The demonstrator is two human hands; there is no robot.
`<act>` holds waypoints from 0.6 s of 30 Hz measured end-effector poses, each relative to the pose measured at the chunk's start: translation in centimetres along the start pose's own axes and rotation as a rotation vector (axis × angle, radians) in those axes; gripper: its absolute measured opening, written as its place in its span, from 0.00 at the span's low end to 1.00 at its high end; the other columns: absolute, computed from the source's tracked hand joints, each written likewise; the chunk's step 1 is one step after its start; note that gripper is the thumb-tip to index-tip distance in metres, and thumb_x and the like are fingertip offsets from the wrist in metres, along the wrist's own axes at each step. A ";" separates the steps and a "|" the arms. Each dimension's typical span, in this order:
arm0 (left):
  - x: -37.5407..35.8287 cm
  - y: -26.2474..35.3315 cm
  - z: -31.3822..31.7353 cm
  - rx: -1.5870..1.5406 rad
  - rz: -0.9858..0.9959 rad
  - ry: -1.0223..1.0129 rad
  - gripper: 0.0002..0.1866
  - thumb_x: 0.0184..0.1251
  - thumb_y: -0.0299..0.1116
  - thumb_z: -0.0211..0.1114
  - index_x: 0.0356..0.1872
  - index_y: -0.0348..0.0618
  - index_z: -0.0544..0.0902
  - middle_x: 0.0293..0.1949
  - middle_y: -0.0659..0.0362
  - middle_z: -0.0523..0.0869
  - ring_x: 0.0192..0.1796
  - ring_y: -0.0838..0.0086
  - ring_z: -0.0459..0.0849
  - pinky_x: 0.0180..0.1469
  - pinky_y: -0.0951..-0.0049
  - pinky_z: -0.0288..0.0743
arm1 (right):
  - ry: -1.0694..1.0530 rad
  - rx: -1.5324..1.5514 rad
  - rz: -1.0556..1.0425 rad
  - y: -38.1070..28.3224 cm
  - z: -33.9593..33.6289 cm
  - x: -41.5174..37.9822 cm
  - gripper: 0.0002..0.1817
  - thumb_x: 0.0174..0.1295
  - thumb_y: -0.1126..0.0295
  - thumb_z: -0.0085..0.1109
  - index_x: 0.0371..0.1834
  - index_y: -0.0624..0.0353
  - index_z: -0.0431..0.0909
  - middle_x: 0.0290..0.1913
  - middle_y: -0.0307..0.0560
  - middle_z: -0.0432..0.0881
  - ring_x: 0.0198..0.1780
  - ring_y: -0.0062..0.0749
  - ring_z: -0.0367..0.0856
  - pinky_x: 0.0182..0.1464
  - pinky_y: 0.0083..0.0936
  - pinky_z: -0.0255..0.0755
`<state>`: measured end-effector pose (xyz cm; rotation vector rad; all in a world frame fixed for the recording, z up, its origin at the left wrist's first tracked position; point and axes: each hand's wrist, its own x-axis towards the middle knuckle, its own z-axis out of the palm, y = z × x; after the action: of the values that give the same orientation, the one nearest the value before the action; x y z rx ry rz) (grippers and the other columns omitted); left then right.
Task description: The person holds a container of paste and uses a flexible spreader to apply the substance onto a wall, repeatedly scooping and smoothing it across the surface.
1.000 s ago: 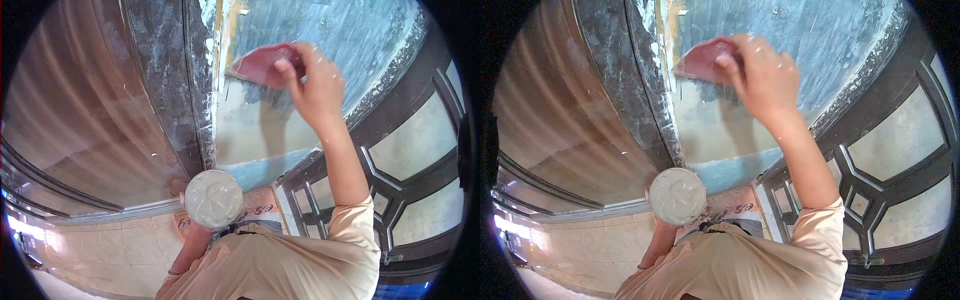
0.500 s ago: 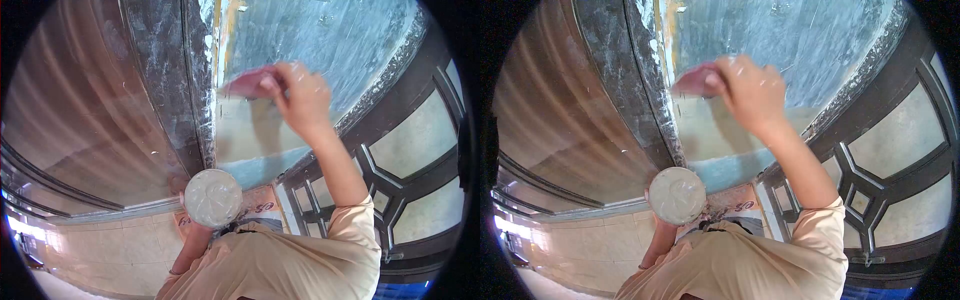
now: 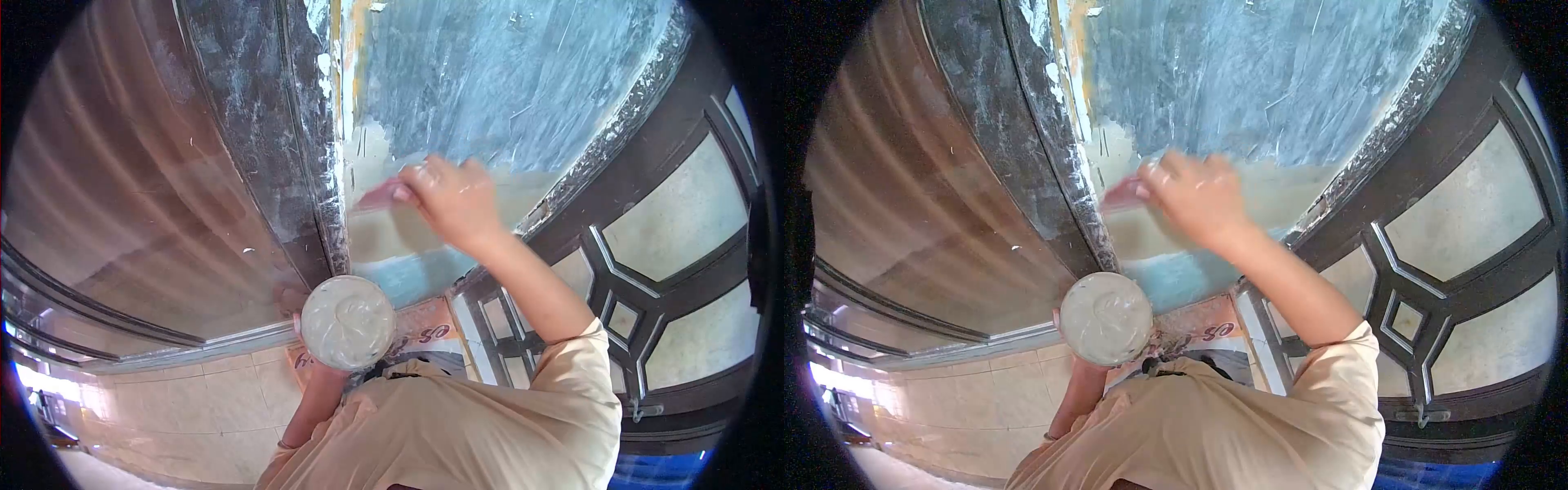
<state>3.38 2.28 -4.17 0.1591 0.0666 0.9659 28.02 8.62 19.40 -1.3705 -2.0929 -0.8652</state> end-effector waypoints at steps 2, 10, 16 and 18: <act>-0.1 0.0 0.1 0.038 0.002 0.046 0.55 0.62 0.83 0.40 0.79 0.48 0.65 0.77 0.47 0.68 0.74 0.44 0.71 0.75 0.37 0.66 | -0.009 -0.017 -0.022 0.5 2.2 -1.2 0.11 0.67 0.51 0.64 0.43 0.42 0.83 0.34 0.37 0.82 0.30 0.41 0.82 0.32 0.39 0.71; 0.1 -0.1 1.4 -0.138 0.003 -0.105 0.55 0.63 0.83 0.38 0.79 0.49 0.64 0.78 0.47 0.67 0.74 0.43 0.71 0.75 0.37 0.64 | 0.285 0.005 0.188 2.6 -3.5 2.9 0.10 0.66 0.52 0.65 0.41 0.42 0.82 0.33 0.38 0.80 0.28 0.37 0.81 0.32 0.38 0.69; 0.0 0.0 1.3 -0.090 0.021 -0.003 0.56 0.62 0.83 0.38 0.80 0.48 0.64 0.78 0.47 0.66 0.75 0.43 0.69 0.75 0.36 0.64 | -0.021 -0.034 -0.080 0.3 1.5 0.3 0.11 0.67 0.50 0.64 0.41 0.42 0.81 0.33 0.35 0.81 0.26 0.38 0.80 0.31 0.36 0.71; 0.2 0.0 1.3 -0.063 0.031 0.036 0.55 0.61 0.82 0.41 0.79 0.50 0.65 0.77 0.47 0.68 0.74 0.44 0.71 0.73 0.36 0.68 | 0.194 -0.163 0.057 1.7 -1.3 4.1 0.11 0.67 0.50 0.64 0.41 0.42 0.81 0.33 0.35 0.80 0.27 0.37 0.81 0.32 0.35 0.71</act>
<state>3.68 2.30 -2.87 0.0854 0.0670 1.0008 28.15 10.65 23.55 -1.3607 -1.8622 -1.1186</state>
